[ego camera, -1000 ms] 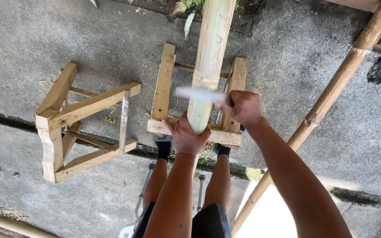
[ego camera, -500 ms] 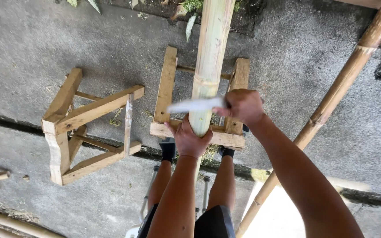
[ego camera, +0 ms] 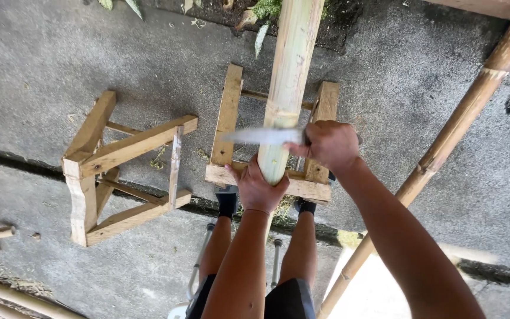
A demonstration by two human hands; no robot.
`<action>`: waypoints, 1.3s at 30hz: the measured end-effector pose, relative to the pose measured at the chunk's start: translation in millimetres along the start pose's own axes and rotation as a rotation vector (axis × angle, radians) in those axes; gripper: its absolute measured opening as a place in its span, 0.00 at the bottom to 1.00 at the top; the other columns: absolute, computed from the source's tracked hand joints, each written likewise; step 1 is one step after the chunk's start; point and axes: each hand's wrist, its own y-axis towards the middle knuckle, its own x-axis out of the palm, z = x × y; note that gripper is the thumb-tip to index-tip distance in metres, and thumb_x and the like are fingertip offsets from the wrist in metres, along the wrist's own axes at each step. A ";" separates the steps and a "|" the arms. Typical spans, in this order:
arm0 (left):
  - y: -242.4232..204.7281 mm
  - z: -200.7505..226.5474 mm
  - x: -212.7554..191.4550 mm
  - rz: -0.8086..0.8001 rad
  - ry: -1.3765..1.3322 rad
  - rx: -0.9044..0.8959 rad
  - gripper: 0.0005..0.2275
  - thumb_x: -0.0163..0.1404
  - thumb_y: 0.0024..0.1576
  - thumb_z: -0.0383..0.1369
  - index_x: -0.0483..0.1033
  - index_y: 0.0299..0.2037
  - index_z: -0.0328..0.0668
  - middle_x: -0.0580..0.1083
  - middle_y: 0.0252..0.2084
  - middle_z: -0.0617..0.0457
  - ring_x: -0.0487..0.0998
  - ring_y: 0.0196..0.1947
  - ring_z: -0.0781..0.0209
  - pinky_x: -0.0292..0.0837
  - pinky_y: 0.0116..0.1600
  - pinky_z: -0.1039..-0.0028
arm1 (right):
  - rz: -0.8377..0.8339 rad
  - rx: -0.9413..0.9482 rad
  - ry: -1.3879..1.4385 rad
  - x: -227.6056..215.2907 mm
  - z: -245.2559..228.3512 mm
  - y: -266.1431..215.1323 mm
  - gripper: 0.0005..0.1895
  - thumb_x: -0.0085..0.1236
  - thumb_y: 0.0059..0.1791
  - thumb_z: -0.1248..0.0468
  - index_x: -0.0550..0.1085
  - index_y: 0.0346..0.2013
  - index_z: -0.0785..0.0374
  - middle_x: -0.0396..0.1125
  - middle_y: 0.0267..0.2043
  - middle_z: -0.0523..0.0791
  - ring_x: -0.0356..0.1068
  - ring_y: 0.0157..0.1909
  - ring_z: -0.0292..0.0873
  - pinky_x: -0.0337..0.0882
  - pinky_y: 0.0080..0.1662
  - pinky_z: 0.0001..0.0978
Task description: Shaving the outer layer of a bamboo pole using a knife while seated outdoors.
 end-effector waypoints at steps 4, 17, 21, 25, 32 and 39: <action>-2.2 -3.3 0.2 -0.031 0.020 -0.005 0.37 0.58 0.49 0.51 0.60 0.60 0.27 0.79 0.43 0.37 0.82 0.48 0.39 0.32 0.75 0.32 | -0.080 -0.092 -0.128 -17.3 -1.7 9.9 0.37 0.39 0.54 0.28 0.66 0.14 0.49 0.53 0.12 0.35 0.48 0.11 0.32 0.51 0.13 0.29; -1.3 2.6 0.6 -0.070 0.036 -0.032 0.36 0.57 0.49 0.51 0.57 0.60 0.32 0.77 0.47 0.37 0.80 0.50 0.37 0.32 0.75 0.32 | -0.453 0.070 -0.317 -73.7 -35.8 33.7 0.38 0.33 0.55 0.29 0.67 0.17 0.52 0.51 0.13 0.34 0.46 0.11 0.29 0.49 0.12 0.26; -3.2 0.5 10.0 -0.010 0.067 -0.012 0.37 0.57 0.49 0.50 0.58 0.60 0.30 0.76 0.49 0.35 0.79 0.50 0.36 0.33 0.75 0.32 | -0.483 0.220 -0.269 -85.4 -33.9 51.4 0.38 0.30 0.56 0.30 0.68 0.19 0.53 0.52 0.14 0.36 0.46 0.12 0.30 0.51 0.11 0.27; -12.8 4.6 5.5 -0.038 0.072 -0.049 0.39 0.58 0.47 0.51 0.58 0.58 0.27 0.76 0.47 0.34 0.80 0.48 0.36 0.34 0.74 0.33 | -0.721 -0.001 -0.400 -96.1 -37.4 48.9 0.36 0.28 0.50 0.29 0.68 0.19 0.52 0.52 0.13 0.36 0.49 0.10 0.30 0.54 0.11 0.24; -7.6 -0.2 10.9 0.001 0.034 -0.013 0.36 0.58 0.49 0.49 0.59 0.60 0.29 0.76 0.45 0.37 0.80 0.47 0.37 0.36 0.76 0.34 | -0.495 0.007 -0.379 -90.4 -31.0 43.4 0.41 0.25 0.56 0.27 0.68 0.21 0.53 0.50 0.14 0.33 0.47 0.13 0.30 0.52 0.15 0.25; -2.4 7.6 1.3 -0.037 0.002 -0.043 0.38 0.58 0.49 0.49 0.59 0.61 0.27 0.76 0.44 0.37 0.80 0.46 0.38 0.36 0.76 0.33 | -0.704 0.146 -0.443 -101.5 -44.0 52.4 0.41 0.25 0.57 0.28 0.69 0.19 0.53 0.49 0.15 0.34 0.45 0.13 0.30 0.50 0.14 0.27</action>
